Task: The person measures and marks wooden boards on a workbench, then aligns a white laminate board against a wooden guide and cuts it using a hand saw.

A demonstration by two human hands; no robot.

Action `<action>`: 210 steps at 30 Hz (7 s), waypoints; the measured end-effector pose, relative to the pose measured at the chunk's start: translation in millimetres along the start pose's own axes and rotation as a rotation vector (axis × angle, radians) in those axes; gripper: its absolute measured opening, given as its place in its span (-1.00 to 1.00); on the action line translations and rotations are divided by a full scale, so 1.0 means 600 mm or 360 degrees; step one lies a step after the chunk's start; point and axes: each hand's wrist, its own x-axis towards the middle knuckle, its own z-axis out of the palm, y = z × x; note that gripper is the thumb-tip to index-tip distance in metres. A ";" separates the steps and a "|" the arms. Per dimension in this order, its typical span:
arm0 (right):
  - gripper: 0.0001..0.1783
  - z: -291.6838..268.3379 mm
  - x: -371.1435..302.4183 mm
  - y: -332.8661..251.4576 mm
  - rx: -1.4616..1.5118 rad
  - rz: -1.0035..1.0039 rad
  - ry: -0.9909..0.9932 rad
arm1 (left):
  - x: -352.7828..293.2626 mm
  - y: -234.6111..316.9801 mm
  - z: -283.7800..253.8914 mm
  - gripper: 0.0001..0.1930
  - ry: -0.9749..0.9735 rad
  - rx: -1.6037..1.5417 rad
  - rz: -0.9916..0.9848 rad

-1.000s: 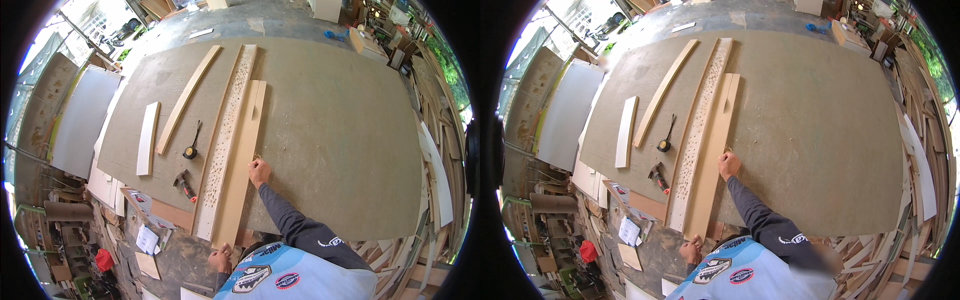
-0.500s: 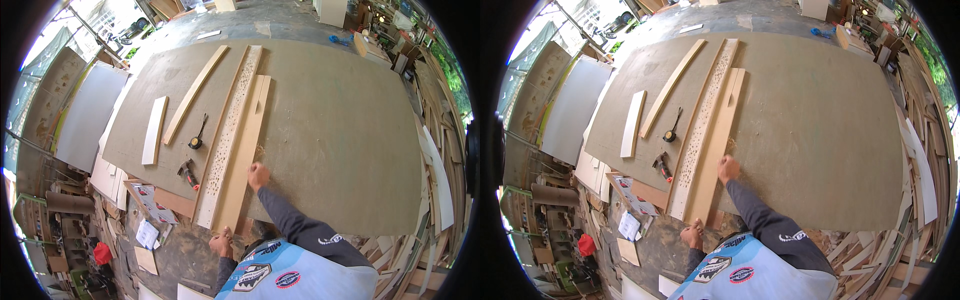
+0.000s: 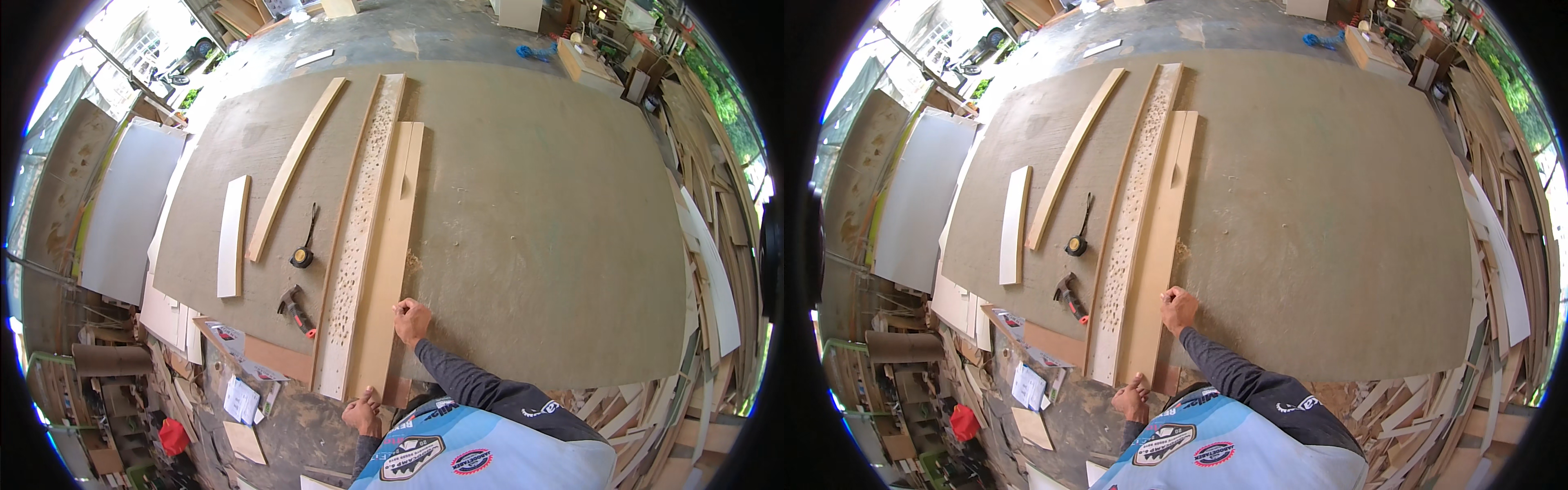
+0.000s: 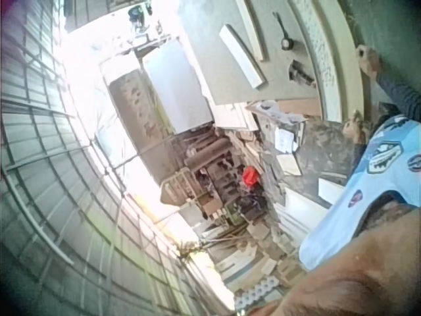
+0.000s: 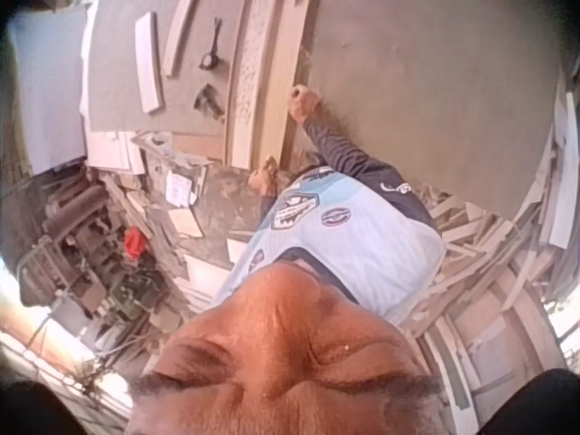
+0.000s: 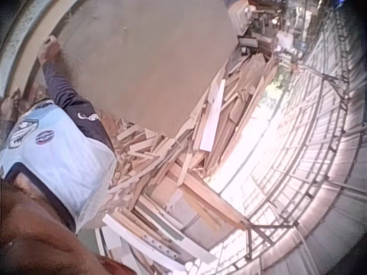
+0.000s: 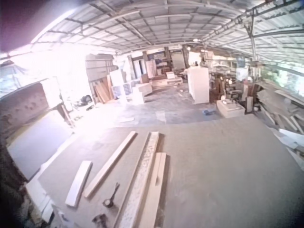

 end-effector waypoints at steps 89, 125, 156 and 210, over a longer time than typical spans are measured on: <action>-0.88 0.002 0.126 -0.021 0.0086 -0.0143 0.0049 | 0.001 0.155 0.441 -0.72 -0.0097 0.0199 0.0050; -0.81 -0.046 0.222 -0.008 -0.0252 -0.1006 0.0023 | 0.102 0.177 0.543 -0.69 -0.0517 0.1269 0.1135; -0.76 -0.036 0.276 -0.050 -0.0627 -0.0816 0.0205 | 0.184 0.335 0.590 -0.44 -0.1697 0.1688 0.2955; -0.86 -0.171 0.662 -0.016 -0.0795 -0.0916 0.0500 | 0.197 0.456 0.959 -0.55 -0.1525 0.1788 0.3419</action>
